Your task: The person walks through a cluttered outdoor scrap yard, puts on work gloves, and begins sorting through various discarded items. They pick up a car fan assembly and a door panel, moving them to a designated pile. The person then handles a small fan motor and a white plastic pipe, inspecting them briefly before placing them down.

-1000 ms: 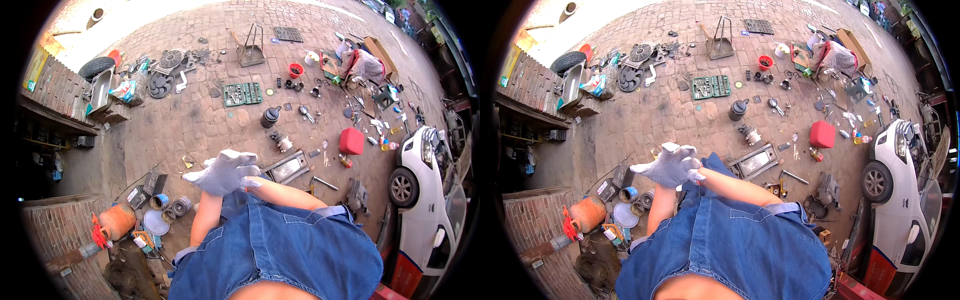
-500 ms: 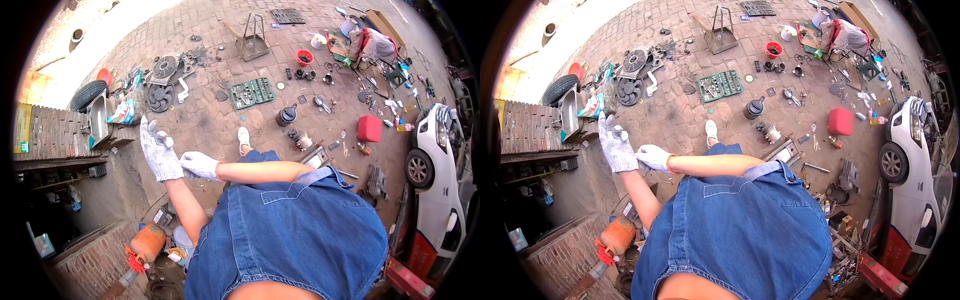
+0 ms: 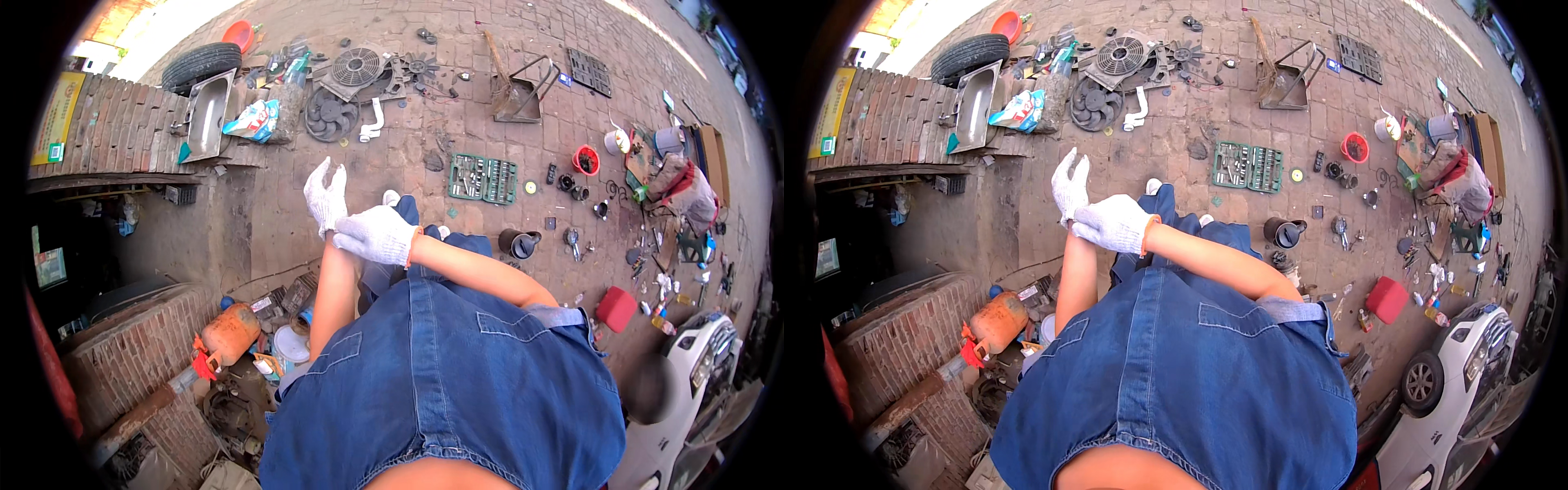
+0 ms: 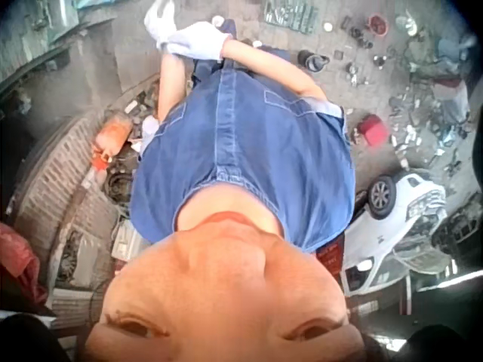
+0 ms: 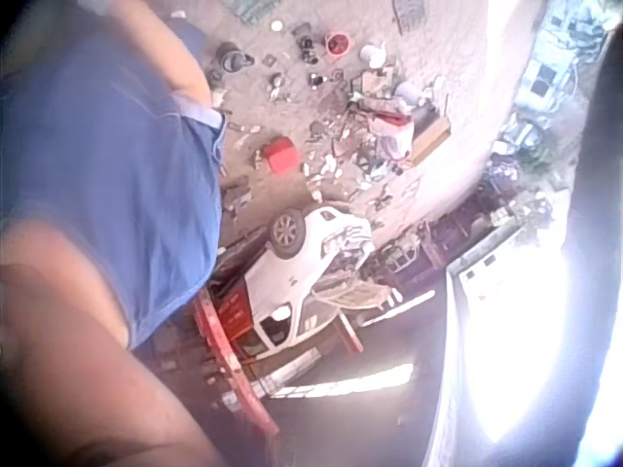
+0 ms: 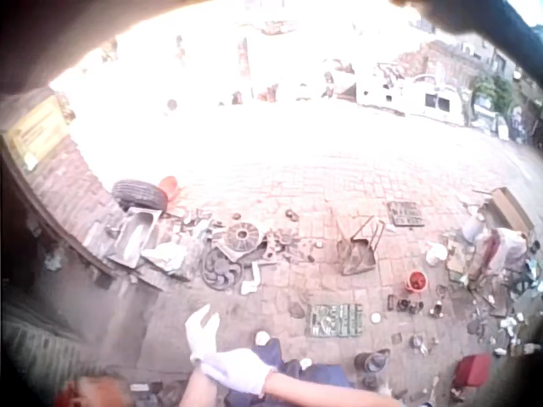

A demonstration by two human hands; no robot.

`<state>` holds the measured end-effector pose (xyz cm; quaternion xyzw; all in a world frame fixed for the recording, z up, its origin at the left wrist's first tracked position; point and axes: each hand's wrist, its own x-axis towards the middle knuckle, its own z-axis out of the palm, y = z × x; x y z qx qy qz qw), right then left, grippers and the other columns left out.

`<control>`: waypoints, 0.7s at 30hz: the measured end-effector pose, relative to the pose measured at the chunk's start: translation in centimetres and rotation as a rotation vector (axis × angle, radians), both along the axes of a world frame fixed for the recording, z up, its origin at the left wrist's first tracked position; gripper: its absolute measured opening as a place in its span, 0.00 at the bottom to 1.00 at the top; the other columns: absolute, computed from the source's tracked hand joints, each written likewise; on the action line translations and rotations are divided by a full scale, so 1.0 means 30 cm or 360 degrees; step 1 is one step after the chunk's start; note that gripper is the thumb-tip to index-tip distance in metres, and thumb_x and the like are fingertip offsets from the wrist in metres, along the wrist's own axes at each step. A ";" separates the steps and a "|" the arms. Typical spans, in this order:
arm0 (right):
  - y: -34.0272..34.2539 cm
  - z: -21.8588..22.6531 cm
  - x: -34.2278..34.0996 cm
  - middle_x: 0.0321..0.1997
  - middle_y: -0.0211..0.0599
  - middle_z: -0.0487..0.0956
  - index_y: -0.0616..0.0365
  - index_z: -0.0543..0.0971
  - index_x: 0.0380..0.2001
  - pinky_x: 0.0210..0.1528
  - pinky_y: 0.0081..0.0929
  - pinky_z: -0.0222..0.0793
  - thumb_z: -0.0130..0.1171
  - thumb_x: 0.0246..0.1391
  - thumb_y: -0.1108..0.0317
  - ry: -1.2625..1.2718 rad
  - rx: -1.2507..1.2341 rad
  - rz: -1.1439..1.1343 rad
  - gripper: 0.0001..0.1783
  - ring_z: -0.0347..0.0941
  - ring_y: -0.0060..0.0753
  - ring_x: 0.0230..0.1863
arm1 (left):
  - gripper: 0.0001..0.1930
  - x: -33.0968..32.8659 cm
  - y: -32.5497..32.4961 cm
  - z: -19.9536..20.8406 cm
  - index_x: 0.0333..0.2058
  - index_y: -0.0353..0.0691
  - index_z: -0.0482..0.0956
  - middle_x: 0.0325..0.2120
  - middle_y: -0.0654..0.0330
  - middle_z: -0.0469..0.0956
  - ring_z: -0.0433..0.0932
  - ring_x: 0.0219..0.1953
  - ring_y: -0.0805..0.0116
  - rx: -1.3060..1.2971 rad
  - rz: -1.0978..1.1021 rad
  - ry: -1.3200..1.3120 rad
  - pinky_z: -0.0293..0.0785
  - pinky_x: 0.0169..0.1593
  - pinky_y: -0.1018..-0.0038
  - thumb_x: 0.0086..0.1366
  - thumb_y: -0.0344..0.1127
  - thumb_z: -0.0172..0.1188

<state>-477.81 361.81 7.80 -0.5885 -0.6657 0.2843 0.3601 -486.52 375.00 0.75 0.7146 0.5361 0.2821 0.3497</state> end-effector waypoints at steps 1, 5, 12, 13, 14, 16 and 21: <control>0.040 -0.011 0.019 0.22 0.44 0.76 0.54 0.75 0.31 0.30 0.43 0.69 0.48 0.56 0.56 0.0029 -0.0028 0.0020 0.14 0.74 0.51 0.25 | 0.21 0.017 0.056 -0.050 0.49 0.38 0.75 0.47 0.52 0.75 0.73 0.49 0.62 -0.0210 -0.0153 -0.0330 0.69 0.53 0.68 0.56 0.37 0.62; 0.241 -0.078 0.156 0.22 0.46 0.77 0.56 0.77 0.28 0.32 0.43 0.70 0.48 0.55 0.55 0.0015 -0.0105 -0.0011 0.16 0.75 0.51 0.26 | 0.18 0.214 0.248 -0.169 0.50 0.39 0.73 0.49 0.57 0.75 0.69 0.54 0.69 -0.0876 -0.0355 -0.0878 0.63 0.56 0.73 0.66 0.40 0.47; 0.722 -0.099 0.379 0.29 0.46 0.78 0.55 0.77 0.30 0.37 0.40 0.70 0.51 0.54 0.56 0.0027 -0.0289 -0.0310 0.14 0.75 0.52 0.33 | 0.45 0.489 0.691 -0.139 0.66 0.40 0.41 0.67 0.51 0.45 0.40 0.68 0.49 -0.2142 0.0175 -0.1477 0.37 0.67 0.54 0.62 0.67 0.40; 0.775 -0.148 0.395 0.28 0.45 0.78 0.57 0.77 0.32 0.36 0.35 0.70 0.52 0.56 0.55 0.0110 -0.0286 -0.0412 0.16 0.76 0.45 0.32 | 0.45 0.494 0.748 -0.096 0.66 0.40 0.42 0.65 0.49 0.47 0.44 0.67 0.48 -0.2306 0.0303 -0.1823 0.41 0.67 0.53 0.62 0.66 0.42; 0.836 -0.180 0.405 0.28 0.43 0.78 0.58 0.77 0.33 0.36 0.33 0.70 0.51 0.56 0.54 0.0253 -0.0445 -0.0632 0.17 0.76 0.42 0.31 | 0.43 0.487 0.815 -0.138 0.65 0.40 0.43 0.64 0.47 0.49 0.49 0.66 0.48 -0.2305 0.0344 -0.2359 0.46 0.66 0.52 0.62 0.63 0.45; 0.933 -0.241 0.435 0.27 0.40 0.79 0.60 0.77 0.35 0.36 0.29 0.70 0.51 0.58 0.54 0.0515 -0.0771 -0.1068 0.18 0.76 0.35 0.30 | 0.35 0.512 0.904 -0.145 0.59 0.41 0.57 0.56 0.51 0.61 0.64 0.56 0.52 -0.2196 0.0729 -0.2785 0.60 0.61 0.54 0.63 0.61 0.46; 1.044 -0.534 0.504 0.46 0.44 0.76 0.69 0.72 0.48 0.51 0.26 0.65 0.43 0.64 0.58 0.1062 -0.0744 -0.1265 0.23 0.71 0.30 0.47 | 0.41 0.678 0.983 -0.210 0.64 0.40 0.47 0.62 0.49 0.52 0.57 0.61 0.47 -0.2309 0.0910 -0.3189 0.53 0.64 0.47 0.61 0.57 0.52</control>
